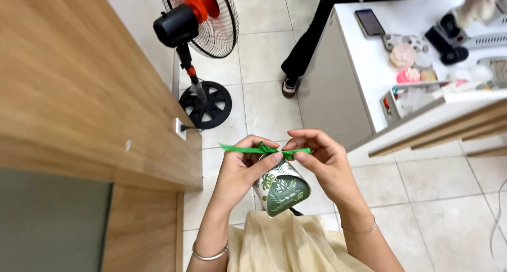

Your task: The person arranges and organizes small green gift boxes into a grid on a workbench.

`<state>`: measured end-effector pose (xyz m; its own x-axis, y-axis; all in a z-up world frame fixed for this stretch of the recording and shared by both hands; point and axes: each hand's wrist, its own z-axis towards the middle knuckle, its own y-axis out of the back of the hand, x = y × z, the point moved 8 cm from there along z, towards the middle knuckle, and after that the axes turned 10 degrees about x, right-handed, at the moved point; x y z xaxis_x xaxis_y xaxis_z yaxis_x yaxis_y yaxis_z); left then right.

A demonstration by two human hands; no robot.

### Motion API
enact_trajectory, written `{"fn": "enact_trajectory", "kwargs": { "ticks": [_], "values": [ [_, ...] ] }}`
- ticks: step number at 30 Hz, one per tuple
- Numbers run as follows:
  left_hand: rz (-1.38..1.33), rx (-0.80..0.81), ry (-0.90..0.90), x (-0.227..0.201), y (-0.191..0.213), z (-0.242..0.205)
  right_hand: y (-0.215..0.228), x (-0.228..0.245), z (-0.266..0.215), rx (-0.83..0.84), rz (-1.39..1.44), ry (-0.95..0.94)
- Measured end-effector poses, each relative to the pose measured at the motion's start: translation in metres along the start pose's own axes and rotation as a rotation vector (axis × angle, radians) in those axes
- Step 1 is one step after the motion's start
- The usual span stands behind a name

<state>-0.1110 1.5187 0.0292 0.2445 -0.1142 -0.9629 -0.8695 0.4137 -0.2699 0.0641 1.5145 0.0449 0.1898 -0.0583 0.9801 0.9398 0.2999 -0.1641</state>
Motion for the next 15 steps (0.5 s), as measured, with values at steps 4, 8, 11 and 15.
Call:
{"fn": "enact_trajectory", "kwargs": {
  "ticks": [4, 8, 11, 15],
  "values": [
    [-0.037, -0.022, -0.03, 0.005, 0.013, 0.065, 0.036, -0.01, 0.06, 0.035, -0.008, -0.025],
    [-0.07, -0.104, -0.13, 0.01, 0.037, 0.113, 0.05, -0.015, 0.111, 0.04, 0.003, -0.016],
    [-0.051, -0.169, -0.128, 0.012, 0.065, 0.147, 0.054, -0.026, 0.152, 0.039, 0.0, -0.02],
    [-0.089, -0.172, -0.104, 0.006, 0.099, 0.204, 0.068, -0.04, 0.212, -0.032, -0.031, 0.007]
  ]
}}
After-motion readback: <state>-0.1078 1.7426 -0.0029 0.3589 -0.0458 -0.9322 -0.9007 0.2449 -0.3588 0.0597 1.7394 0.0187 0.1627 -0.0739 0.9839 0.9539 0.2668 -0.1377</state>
